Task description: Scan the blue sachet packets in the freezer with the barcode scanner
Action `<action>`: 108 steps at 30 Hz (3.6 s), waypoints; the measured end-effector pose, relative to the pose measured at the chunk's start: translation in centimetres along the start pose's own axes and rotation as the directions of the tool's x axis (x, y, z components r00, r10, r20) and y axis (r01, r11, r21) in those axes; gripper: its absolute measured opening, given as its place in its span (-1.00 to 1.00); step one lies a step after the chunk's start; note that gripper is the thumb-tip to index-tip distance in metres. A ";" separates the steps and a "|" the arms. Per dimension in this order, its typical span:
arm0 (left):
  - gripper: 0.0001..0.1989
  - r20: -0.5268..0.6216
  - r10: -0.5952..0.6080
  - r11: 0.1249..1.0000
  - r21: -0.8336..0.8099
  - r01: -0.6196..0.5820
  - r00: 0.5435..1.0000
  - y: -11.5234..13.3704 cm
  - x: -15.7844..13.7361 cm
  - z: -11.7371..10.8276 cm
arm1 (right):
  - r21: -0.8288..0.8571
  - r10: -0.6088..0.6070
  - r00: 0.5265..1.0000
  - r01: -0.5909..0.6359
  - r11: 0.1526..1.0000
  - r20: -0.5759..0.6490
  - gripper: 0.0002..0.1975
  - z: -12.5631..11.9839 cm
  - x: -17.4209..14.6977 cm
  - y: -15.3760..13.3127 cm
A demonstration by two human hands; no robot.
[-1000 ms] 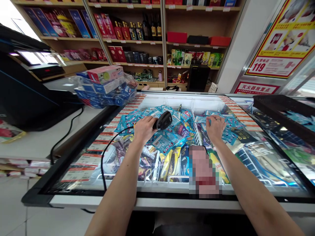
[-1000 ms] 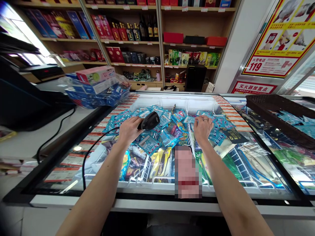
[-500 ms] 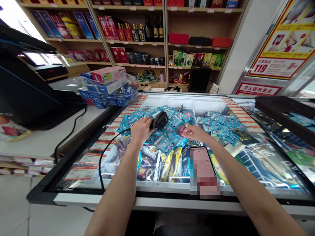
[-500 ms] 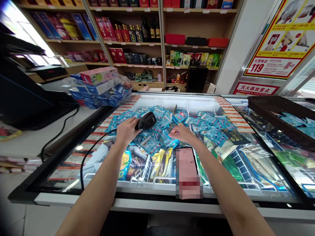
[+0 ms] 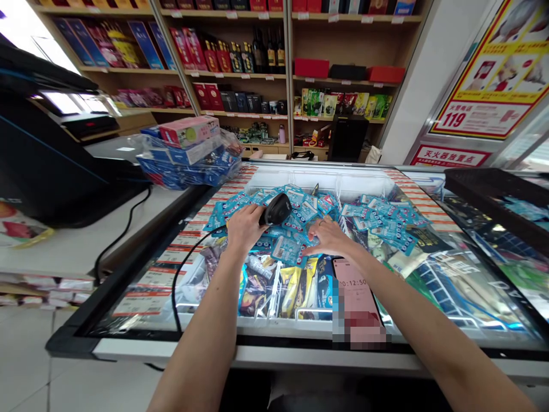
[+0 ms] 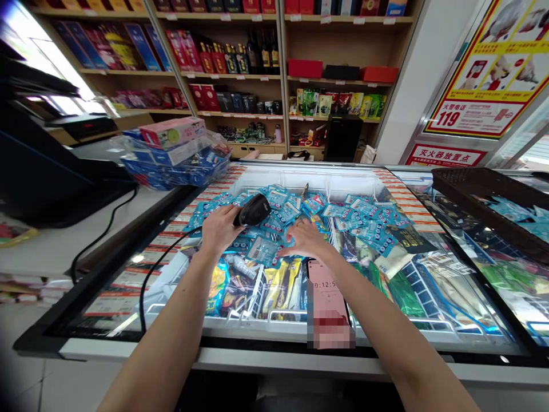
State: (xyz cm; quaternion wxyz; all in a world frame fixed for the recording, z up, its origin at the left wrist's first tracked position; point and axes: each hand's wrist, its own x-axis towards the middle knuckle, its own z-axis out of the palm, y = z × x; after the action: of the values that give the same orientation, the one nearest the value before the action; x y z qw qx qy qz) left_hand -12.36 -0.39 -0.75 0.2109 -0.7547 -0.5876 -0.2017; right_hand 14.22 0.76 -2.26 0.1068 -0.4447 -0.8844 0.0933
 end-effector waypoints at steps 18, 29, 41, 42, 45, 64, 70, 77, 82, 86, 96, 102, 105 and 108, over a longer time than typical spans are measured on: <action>-0.68 0.011 0.040 0.999 -0.011 -0.039 0.999 0.9 0.4 -0.4 | 0.326 0.139 0.987 -0.105 0.940 -0.083 -0.42 -0.6 -1.9 5.7; -0.69 0.027 0.234 0.969 -0.083 -0.231 0.972 2.4 0.8 -0.9 | 0.619 0.413 0.790 -0.053 0.783 -0.454 -0.64 0.5 -3.3 9.8; -0.67 0.100 0.380 0.924 -0.097 -0.371 0.920 5.7 1.2 -0.4 | 0.595 0.419 0.736 -0.028 0.803 -0.531 -0.66 1.2 -2.7 9.6; -0.65 0.108 0.387 0.921 -0.097 -0.378 0.916 5.9 1.2 -0.4 | 0.591 0.419 0.732 -0.028 0.806 -0.537 -0.67 1.2 -2.7 9.6; -0.62 0.120 0.396 0.918 -0.091 -0.387 0.910 6.5 1.3 -0.5 | 0.590 0.420 0.730 -0.028 0.807 -0.540 -0.69 1.2 -2.7 9.6; -0.52 0.130 0.367 0.929 -0.090 -0.358 0.921 7.1 1.1 -0.2 | 0.616 0.438 0.731 -0.030 0.787 -0.524 -0.68 1.2 -2.6 10.0; -0.60 0.130 0.372 0.927 -0.095 -0.362 0.919 7.1 1.1 -0.2 | 0.618 0.448 0.736 -0.052 0.785 -0.508 -0.68 1.0 -2.6 9.8; -0.62 0.133 0.371 0.928 -0.096 -0.360 0.919 7.1 1.1 -0.1 | 0.643 0.459 0.731 -0.036 0.765 -0.505 -0.67 1.2 -2.5 10.0; -0.60 0.145 0.372 0.928 -0.090 -0.362 0.917 7.2 1.2 -0.2 | 0.624 0.450 0.733 -0.046 0.780 -0.509 -0.67 1.3 -2.5 10.2; -0.61 0.146 0.374 0.927 -0.091 -0.364 0.916 7.4 1.2 -0.3 | 0.615 0.450 0.738 -0.060 0.786 -0.503 -0.66 1.4 -2.5 10.3; -0.66 0.138 0.361 0.932 -0.094 -0.350 0.922 7.5 1.1 -0.1 | 0.611 0.439 0.744 -0.052 0.790 -0.504 -0.67 1.6 -2.4 10.6; -0.66 0.134 0.360 0.932 -0.085 -0.352 0.923 7.5 1.2 0.0 | 0.666 0.446 0.759 -0.021 0.746 -0.475 -0.64 1.8 -2.4 10.6; -0.67 0.130 0.363 0.931 -0.090 -0.354 0.923 7.5 1.2 0.0 | 0.665 0.455 0.757 -0.035 0.746 -0.470 -0.65 1.7 -2.4 10.6; -0.67 0.126 0.363 0.931 -0.094 -0.353 0.923 7.6 1.2 -0.1 | 0.674 0.458 0.754 -0.027 0.739 -0.472 -0.65 1.8 -2.3 10.6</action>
State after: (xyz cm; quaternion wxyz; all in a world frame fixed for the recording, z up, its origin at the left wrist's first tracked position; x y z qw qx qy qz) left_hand -4.72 -1.13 -0.66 0.1756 -0.8686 -0.4458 -0.1262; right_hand 23.20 4.94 -6.99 0.5142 -0.5059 -0.6466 0.2484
